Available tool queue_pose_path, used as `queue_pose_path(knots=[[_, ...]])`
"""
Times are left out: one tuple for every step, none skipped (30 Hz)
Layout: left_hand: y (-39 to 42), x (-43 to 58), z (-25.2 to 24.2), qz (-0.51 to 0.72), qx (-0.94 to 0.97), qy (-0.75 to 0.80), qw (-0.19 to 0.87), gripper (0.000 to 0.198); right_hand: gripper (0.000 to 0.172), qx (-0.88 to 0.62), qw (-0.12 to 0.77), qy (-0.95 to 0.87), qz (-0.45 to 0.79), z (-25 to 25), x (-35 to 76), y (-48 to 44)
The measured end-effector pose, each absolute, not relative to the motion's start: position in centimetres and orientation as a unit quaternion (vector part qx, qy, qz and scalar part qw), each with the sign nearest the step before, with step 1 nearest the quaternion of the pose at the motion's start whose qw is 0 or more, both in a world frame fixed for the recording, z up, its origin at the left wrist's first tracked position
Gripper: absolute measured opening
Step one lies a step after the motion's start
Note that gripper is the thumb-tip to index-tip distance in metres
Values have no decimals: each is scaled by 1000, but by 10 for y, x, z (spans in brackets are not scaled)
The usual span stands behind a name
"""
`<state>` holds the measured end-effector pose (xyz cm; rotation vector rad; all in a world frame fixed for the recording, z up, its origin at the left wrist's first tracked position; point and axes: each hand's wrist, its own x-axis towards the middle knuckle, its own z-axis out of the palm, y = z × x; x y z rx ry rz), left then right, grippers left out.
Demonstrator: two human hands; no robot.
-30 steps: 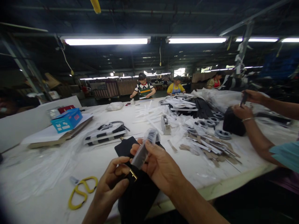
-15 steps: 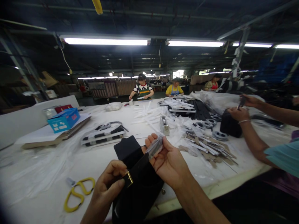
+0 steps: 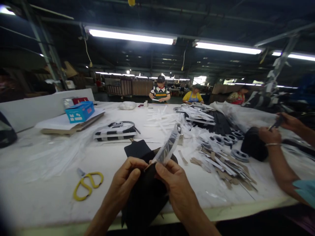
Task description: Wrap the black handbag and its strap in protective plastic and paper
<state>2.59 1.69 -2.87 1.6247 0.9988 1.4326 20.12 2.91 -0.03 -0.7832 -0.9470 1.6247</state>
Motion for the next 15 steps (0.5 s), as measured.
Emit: queue_pose_path(knots=[[17, 24, -35, 557, 653, 412, 304, 17, 34, -328, 541, -370, 681, -1, 203, 33], [19, 21, -44, 552, 677, 426, 236, 20, 33, -328, 555, -342, 684, -1, 205, 36], [20, 18, -53, 542, 703, 428, 169, 25, 33, -328, 567, -313, 688, -2, 206, 39], [23, 16, -62, 524, 732, 422, 108, 33, 34, -328, 575, -283, 694, -3, 207, 42], [25, 14, -70, 501, 760, 410, 56, 42, 36, -329, 582, -251, 700, -4, 207, 44], [27, 13, -76, 477, 784, 396, 15, 50, 39, -329, 588, -219, 705, -6, 206, 45], [29, 13, -80, 458, 802, 384, -16, 56, 41, -329, 593, -188, 710, -8, 205, 46], [31, 14, -83, 446, 812, 374, -37, 62, 42, -331, 596, -160, 714, -11, 203, 46], [32, 17, -84, 446, 814, 369, -50, 67, 42, -334, 598, -138, 715, -13, 200, 46], [32, 21, -83, 454, 807, 373, -57, 69, 41, -336, 598, -126, 717, -16, 196, 45], [31, 26, -81, 469, 793, 384, -55, 68, 38, -337, 596, -125, 718, -18, 193, 44], [30, 32, -80, 489, 776, 397, -45, 63, 36, -335, 591, -135, 721, -21, 190, 42], [29, 37, -78, 511, 755, 410, -24, 54, 34, -331, 585, -154, 724, -24, 188, 40], [28, 43, -76, 535, 734, 419, 2, 44, 32, -328, 575, -184, 727, -26, 187, 38], [27, 48, -75, 557, 714, 423, 29, 37, 31, -331, 562, -226, 724, -27, 189, 36]])
